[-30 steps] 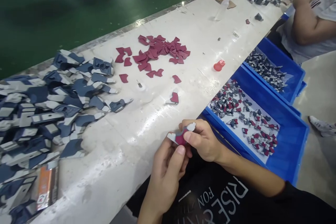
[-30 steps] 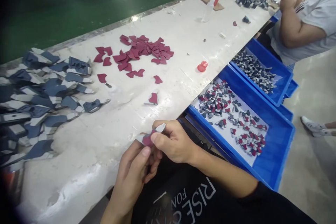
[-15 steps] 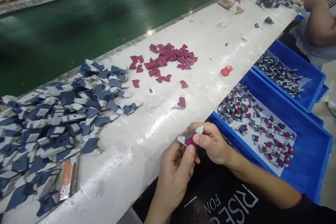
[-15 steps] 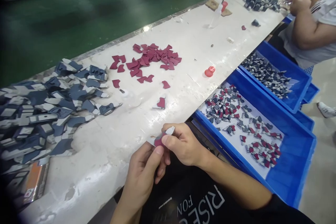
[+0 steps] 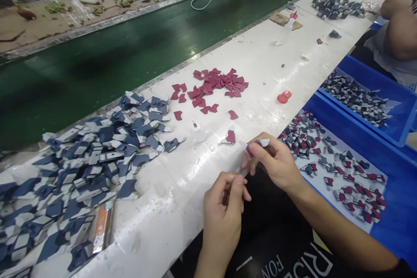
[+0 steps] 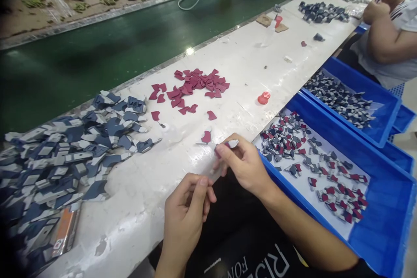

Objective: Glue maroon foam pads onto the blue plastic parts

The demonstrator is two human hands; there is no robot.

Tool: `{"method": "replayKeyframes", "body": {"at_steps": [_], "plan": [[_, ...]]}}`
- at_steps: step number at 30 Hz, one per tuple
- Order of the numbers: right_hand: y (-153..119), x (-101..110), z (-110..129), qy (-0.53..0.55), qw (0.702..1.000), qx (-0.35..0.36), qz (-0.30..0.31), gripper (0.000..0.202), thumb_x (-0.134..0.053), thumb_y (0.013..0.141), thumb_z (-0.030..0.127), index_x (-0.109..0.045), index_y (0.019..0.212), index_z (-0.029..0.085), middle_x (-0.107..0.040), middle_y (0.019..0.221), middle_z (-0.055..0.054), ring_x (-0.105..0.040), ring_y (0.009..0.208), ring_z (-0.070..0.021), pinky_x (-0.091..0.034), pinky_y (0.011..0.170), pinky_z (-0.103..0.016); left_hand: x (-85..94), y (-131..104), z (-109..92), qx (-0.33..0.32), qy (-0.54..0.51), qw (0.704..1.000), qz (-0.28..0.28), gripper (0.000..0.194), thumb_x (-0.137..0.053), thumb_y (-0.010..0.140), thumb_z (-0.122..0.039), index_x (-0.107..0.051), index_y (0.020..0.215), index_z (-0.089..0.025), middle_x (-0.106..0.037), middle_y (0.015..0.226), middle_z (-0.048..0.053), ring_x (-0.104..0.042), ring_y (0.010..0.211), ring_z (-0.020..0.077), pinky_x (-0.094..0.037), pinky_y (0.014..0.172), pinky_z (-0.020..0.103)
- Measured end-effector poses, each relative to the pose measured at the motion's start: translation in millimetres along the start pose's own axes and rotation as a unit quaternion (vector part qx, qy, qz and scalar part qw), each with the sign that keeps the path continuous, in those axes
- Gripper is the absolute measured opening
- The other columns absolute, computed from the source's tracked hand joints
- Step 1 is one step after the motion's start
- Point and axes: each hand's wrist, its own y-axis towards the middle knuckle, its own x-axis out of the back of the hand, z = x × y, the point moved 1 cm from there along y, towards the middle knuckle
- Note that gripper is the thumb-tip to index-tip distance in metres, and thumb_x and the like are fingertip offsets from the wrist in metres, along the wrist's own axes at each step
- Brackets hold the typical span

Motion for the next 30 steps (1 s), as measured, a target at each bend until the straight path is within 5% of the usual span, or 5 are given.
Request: {"method": "replayKeyframes", "body": {"at_steps": [6,13,17,25,30], "plan": [[10.5,44.6,6.6,-0.059,0.985,0.012,-0.163,0.047,-0.092,0.080,0.058,-0.066,0.095,0.022,-0.071,0.071,0.002,-0.061,0.048,-0.0124,-0.050,0.045,-0.026,-10.8,30.4,2.8,-0.264,0.298,0.905,-0.152,0.031,-0.062,0.105,-0.028,-0.062,0.136,-0.022,-0.066,0.130,0.013,-0.067,0.117,0.0256,-0.059,0.096,0.040],[1.7,135.2,-13.3,-0.024,0.908,-0.079,-0.411,0.028,-0.085,0.088,0.047,-0.066,0.084,0.028,-0.063,0.076,-0.006,-0.062,0.060,-0.0172,-0.049,0.049,-0.034,-42.3,73.5,-5.3,-0.221,0.443,0.854,-0.159,0.029,-0.062,0.101,-0.016,-0.059,0.131,-0.018,-0.067,0.117,0.012,-0.062,0.103,0.0295,-0.057,0.090,0.049],[-12.3,147.1,-34.7,0.072,0.889,-0.198,-0.407,0.017,-0.069,0.099,0.043,-0.061,0.093,0.029,-0.076,0.103,-0.014,-0.077,0.089,-0.0262,-0.065,0.071,-0.040,-51.9,67.4,-11.6,-0.263,0.400,0.872,-0.099,0.013,-0.062,0.101,-0.015,-0.059,0.113,-0.021,-0.067,0.105,0.006,-0.061,0.096,0.0254,-0.058,0.086,0.043],[-33.2,59.9,-20.7,-0.014,0.976,-0.143,-0.164,0.055,-0.092,0.069,0.068,-0.073,0.096,0.024,-0.070,0.078,-0.004,-0.067,0.069,-0.0235,-0.057,0.054,-0.032,-72.8,26.6,-11.0,-0.343,0.350,0.870,0.047,0.035,-0.071,0.097,-0.018,-0.055,0.128,-0.020,-0.070,0.115,0.006,-0.067,0.101,0.0237,-0.064,0.087,0.040],[-15.0,111.1,-13.6,-0.246,0.939,-0.114,-0.211,0.049,-0.083,0.071,0.072,-0.069,0.087,0.028,-0.070,0.072,-0.006,-0.065,0.061,-0.0262,-0.050,0.053,-0.039,-16.0,13.8,-19.6,-0.372,0.310,0.874,-0.041,0.046,-0.066,0.097,-0.015,-0.052,0.140,-0.025,-0.065,0.127,0.008,-0.067,0.114,0.0219,-0.063,0.098,0.036]]}}
